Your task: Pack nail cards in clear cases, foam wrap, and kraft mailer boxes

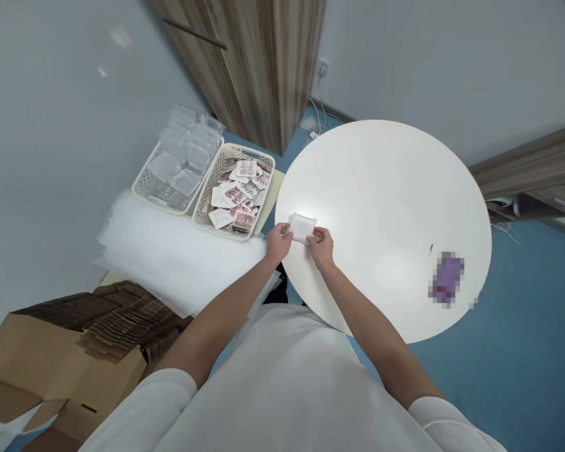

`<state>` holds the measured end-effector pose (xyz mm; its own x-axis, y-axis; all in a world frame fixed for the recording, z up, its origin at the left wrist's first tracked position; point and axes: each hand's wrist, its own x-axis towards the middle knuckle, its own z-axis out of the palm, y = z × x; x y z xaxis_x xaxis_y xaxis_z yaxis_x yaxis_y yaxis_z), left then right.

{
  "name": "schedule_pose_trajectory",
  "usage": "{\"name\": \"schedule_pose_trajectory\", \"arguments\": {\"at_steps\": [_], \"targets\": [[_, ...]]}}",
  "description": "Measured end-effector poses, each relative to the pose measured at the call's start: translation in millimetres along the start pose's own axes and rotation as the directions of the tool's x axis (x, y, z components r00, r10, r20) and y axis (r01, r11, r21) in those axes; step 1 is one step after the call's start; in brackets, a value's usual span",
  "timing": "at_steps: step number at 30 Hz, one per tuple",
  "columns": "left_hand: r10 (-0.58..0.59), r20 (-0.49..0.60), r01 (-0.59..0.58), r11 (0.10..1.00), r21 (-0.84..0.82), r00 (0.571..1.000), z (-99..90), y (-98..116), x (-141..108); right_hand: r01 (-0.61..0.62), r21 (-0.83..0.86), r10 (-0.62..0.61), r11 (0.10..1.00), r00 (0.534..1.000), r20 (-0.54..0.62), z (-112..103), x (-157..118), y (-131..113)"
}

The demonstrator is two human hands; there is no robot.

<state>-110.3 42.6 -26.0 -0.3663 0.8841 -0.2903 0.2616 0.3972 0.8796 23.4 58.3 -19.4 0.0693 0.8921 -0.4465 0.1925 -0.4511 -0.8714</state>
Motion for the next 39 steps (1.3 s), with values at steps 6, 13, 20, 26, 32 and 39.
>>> {"name": "schedule_pose_trajectory", "arguments": {"at_steps": [6, 13, 20, 26, 32, 39], "targets": [[0.07, -0.033, -0.068, 0.996, 0.057, 0.997, -20.2, -7, 36, 0.136, -0.089, -0.129, 0.987, 0.988, 0.08, 37, 24, -12], [0.144, -0.06, -0.14, 0.988, 0.065, 0.988, -17.3, -16, 39, 0.183, -0.286, -0.187, 0.941, 0.982, 0.014, 42, 29, -7], [0.11, -0.063, -0.111, 0.994, -0.013, 0.992, -13.3, -19, 36, 0.182, -0.246, -0.177, 0.952, 0.983, 0.041, 38, 27, -5], [0.064, -0.109, -0.074, 0.993, -0.087, 0.992, -13.4, -16, 16, 0.112, -0.193, -0.106, 0.975, 0.994, 0.04, 20, 6, -4], [0.014, -0.123, -0.022, 0.998, -0.066, 0.992, -22.5, -7, -42, 0.059, -0.181, -0.043, 0.982, 0.995, 0.093, -17, -39, -2], [-0.048, -0.136, 0.047, 0.999, -0.009, 0.99, -29.4, -13, -131, 0.064, -0.155, -0.018, 0.986, 0.959, 0.281, -48, -82, 7]]}}
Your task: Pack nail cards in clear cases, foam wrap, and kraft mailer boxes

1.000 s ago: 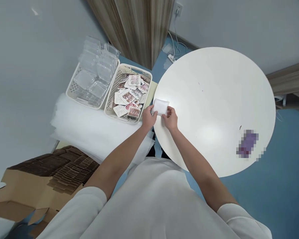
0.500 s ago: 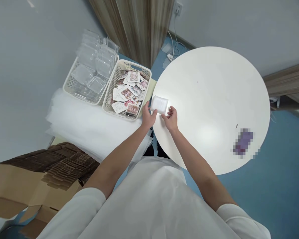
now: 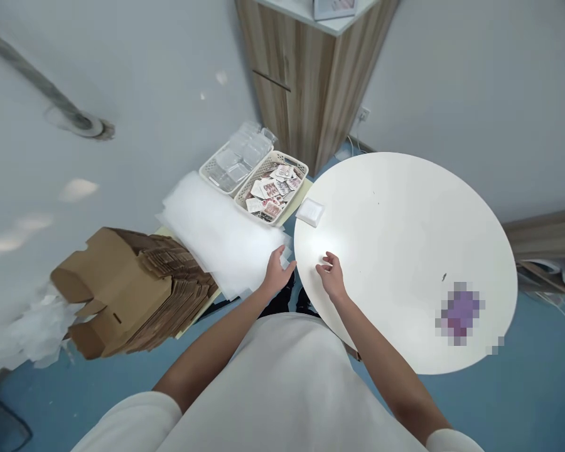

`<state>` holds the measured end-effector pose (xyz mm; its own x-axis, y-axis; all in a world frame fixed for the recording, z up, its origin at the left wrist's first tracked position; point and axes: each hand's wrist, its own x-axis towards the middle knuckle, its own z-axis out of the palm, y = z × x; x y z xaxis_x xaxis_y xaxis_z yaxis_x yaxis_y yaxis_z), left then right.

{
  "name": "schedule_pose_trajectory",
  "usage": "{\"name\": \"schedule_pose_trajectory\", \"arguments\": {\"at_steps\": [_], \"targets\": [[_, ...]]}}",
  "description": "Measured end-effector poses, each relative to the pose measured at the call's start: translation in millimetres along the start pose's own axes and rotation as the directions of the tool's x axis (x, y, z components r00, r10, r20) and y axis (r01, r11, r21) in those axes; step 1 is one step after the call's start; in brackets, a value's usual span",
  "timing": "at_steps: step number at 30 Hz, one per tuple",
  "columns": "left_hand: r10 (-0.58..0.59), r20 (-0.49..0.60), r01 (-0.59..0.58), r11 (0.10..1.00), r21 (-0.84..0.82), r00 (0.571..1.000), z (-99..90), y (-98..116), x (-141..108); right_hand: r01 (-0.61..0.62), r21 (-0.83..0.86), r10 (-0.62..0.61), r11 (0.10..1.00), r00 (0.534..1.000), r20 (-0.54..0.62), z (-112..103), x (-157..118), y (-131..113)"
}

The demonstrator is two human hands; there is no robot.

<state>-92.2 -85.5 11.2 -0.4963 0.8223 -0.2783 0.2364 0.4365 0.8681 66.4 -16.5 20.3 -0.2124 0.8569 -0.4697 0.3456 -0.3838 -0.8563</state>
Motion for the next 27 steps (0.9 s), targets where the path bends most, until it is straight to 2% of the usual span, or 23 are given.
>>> {"name": "schedule_pose_trajectory", "arguments": {"at_steps": [6, 11, 15, 18, 22, 24, 27], "targets": [[-0.06, -0.012, 0.06, 0.998, 0.034, 0.998, -18.1, -8, -43, 0.042, -0.054, -0.029, 0.998, 0.973, 0.229, 17, -12, 6], [-0.044, -0.056, 0.049, 0.995, 0.084, 0.997, -38.9, -12, -59, 0.125, -0.138, -0.051, 0.983, 0.893, 0.447, 35, -15, 2], [0.016, -0.133, 0.0, 0.993, 0.122, 0.991, -62.1, -20, -66, 0.211, -0.208, -0.068, 0.955, 0.84, 0.539, 60, -16, -8], [0.081, -0.178, -0.05, 0.984, 0.173, 0.981, -90.8, -26, -74, 0.286, -0.242, -0.082, 0.927, 0.785, 0.615, 89, -20, -20], [0.172, -0.21, -0.111, 0.955, 0.277, 0.962, -145.6, -31, -94, 0.464, -0.236, -0.18, 0.854, 0.688, 0.703, 136, -32, -38], [0.222, -0.206, -0.142, 0.929, 0.343, 0.953, -176.6, -35, -106, 0.582, -0.236, -0.255, 0.778, 0.636, 0.728, 161, -41, -47], [0.237, -0.231, -0.1, 0.87, 0.483, 0.944, -220.3, -45, -123, 0.779, -0.248, -0.378, 0.576, 0.522, 0.765, 194, -59, -59]]}}
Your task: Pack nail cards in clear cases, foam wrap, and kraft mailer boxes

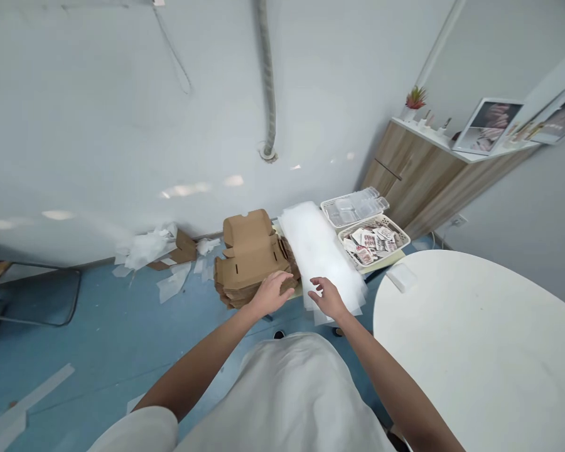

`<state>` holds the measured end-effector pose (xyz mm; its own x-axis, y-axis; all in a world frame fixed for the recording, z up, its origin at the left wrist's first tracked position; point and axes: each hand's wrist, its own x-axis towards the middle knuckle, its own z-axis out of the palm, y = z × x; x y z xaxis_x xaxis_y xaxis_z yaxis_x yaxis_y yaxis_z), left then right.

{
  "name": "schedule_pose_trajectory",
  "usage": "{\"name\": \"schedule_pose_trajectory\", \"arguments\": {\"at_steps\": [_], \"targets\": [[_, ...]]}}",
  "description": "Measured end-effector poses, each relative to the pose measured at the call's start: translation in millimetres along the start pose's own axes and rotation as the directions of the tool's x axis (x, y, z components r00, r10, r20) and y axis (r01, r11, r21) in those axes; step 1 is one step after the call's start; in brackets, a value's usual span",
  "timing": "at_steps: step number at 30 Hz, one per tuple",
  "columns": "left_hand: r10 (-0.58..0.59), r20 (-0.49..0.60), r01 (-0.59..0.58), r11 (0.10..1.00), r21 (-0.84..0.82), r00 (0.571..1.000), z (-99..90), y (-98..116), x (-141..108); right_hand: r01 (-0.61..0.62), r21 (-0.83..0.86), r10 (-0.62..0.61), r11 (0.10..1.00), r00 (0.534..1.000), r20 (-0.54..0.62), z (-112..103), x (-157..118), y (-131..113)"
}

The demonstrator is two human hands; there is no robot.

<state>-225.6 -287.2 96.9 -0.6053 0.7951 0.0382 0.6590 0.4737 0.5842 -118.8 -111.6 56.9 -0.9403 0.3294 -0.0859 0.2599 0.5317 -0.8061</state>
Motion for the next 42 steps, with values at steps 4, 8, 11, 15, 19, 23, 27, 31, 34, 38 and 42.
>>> {"name": "schedule_pose_trajectory", "arguments": {"at_steps": [4, 8, 11, 15, 19, 23, 27, 31, 34, 38, 42], "targets": [[-0.159, 0.015, 0.15, 0.953, 0.262, 0.987, -32.1, -39, -12, 0.173, -0.33, -0.181, 0.928, 0.983, 0.007, 18, 20, -41], [-0.259, 0.09, 0.215, 0.915, 0.341, 0.962, -44.4, -70, -23, 0.239, -0.61, -0.245, 0.755, 0.967, 0.076, 26, 39, -73], [-0.268, 0.147, 0.206, 0.919, 0.337, 0.952, -46.9, -81, -27, 0.279, -0.712, -0.243, 0.645, 0.958, 0.155, 30, 54, -86], [-0.247, 0.148, 0.175, 0.908, 0.381, 0.958, -47.4, -80, -23, 0.318, -0.781, -0.204, 0.537, 0.948, 0.245, 42, 72, -95], [-0.281, 0.124, 0.207, 0.886, 0.415, 0.952, -45.8, -76, -18, 0.245, -0.843, -0.131, 0.479, 0.969, 0.208, 53, 89, -98], [-0.311, 0.127, 0.228, 0.87, 0.437, 0.942, -43.6, -78, -17, 0.163, -0.868, -0.042, 0.47, 0.986, 0.163, 50, 105, -98], [-0.281, 0.144, 0.197, 0.883, 0.427, 0.949, -42.8, -81, -19, 0.141, -0.784, -0.063, 0.604, 0.99, 0.129, 37, 114, -93], [-0.222, 0.101, 0.165, 0.901, 0.401, 0.97, -43.7, -86, -20, 0.198, -0.548, -0.195, 0.813, 0.979, 0.064, 30, 115, -86], [-0.181, 0.103, 0.128, 0.914, 0.384, 0.978, -44.3, -91, -19, 0.245, -0.388, -0.258, 0.888, 0.966, 0.02, 28, 110, -80], [-0.127, 0.126, 0.064, 0.909, 0.413, 0.984, -39.9, -95, -18, 0.231, -0.363, -0.289, 0.903, 0.95, -0.114, 25, 92, -83], [-0.123, 0.111, 0.062, 0.896, 0.44, 0.986, -34.1, -95, -16, 0.349, -0.5, -0.4, 0.793, 0.916, 0.005, 34, 69, -98]]}}
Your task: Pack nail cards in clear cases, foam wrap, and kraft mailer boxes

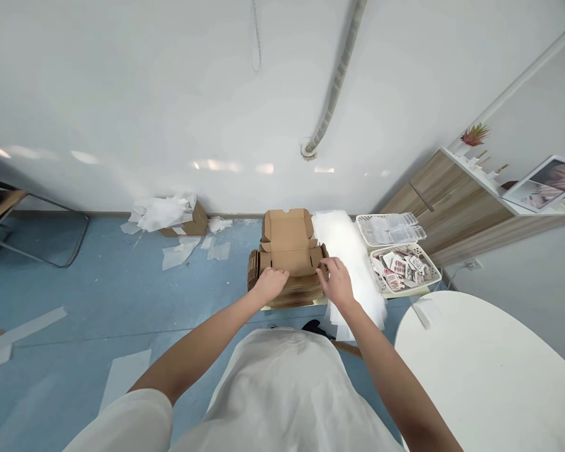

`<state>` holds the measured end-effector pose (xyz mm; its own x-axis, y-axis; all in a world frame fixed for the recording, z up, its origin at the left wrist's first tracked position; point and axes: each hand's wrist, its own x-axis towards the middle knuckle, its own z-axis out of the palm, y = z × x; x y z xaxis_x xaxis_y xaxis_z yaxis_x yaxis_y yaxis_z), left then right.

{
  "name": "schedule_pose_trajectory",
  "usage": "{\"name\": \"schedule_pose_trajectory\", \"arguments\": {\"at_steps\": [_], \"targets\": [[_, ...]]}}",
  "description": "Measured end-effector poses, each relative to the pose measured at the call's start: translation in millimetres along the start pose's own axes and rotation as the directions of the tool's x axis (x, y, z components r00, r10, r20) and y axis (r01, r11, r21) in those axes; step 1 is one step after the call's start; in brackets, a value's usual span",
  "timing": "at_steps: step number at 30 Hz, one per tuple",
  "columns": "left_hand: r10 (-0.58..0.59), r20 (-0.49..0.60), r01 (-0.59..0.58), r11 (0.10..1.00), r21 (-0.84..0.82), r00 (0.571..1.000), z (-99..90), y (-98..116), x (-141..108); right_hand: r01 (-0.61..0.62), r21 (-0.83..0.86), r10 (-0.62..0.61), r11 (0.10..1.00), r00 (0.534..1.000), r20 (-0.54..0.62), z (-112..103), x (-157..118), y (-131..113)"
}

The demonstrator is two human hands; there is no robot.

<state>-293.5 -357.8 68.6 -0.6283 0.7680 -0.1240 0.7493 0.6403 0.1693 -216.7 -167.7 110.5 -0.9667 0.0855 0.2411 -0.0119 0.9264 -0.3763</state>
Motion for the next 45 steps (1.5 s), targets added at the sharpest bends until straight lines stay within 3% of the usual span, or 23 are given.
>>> {"name": "schedule_pose_trajectory", "arguments": {"at_steps": [3, 6, 12, 15, 22, 27, 30, 33, 36, 39, 45], "targets": [[-0.001, -0.002, 0.001, 1.0, 0.025, 1.0, -1.9, 1, 0, 0.153, -0.056, -0.131, 0.987, 0.95, 0.284, 12, -10, -18], [0.015, 0.014, -0.015, 0.999, 0.044, 1.0, -4.8, 0, -2, 0.147, -0.125, -0.083, 0.981, 0.907, 0.414, 32, -20, -25], [0.028, -0.026, -0.027, 0.999, 0.037, 0.999, -1.7, -4, -7, 0.038, -0.049, -0.016, 0.998, 0.922, 0.388, 52, -31, -18], [0.038, -0.038, -0.037, 0.999, 0.009, 0.999, -1.3, -4, -6, -0.005, 0.007, 0.002, 1.0, 0.932, 0.362, 51, -33, -14], [-0.027, -0.138, 0.014, 0.995, -0.097, 0.99, -11.6, -6, -8, -0.05, -0.064, 0.068, 0.997, 0.943, 0.327, 45, -39, -9], [-0.04, -0.288, -0.016, 0.982, -0.191, 0.957, -14.7, -14, -20, -0.202, 0.128, 0.139, 0.971, 0.913, 0.384, 40, -34, -5], [-0.06, -0.351, -0.033, 0.967, -0.254, 0.935, -13.9, -17, -26, -0.374, 0.409, 0.225, 0.833, 0.903, 0.367, 27, -26, -2], [-0.049, -0.369, -0.065, 0.954, -0.292, 0.928, -12.5, -13, -30, -0.493, 0.692, 0.364, 0.527, 0.867, 0.341, 7, -14, -4], [0.013, -0.392, -0.143, 0.942, -0.304, 0.92, -10.7, -3, -31, -0.507, 0.818, 0.433, 0.271, 0.823, 0.367, -13, -2, -11], [0.088, -0.38, -0.222, 0.919, -0.325, 0.921, -8.0, 9, -30, -0.545, 0.807, 0.512, 0.227, 0.772, 0.377, -28, 4, -18], [0.108, -0.329, -0.244, 0.88, -0.407, 0.938, 1.6, 34, -27, -0.582, 0.743, 0.657, 0.332, 0.708, 0.261, -36, -10, -15]]}}
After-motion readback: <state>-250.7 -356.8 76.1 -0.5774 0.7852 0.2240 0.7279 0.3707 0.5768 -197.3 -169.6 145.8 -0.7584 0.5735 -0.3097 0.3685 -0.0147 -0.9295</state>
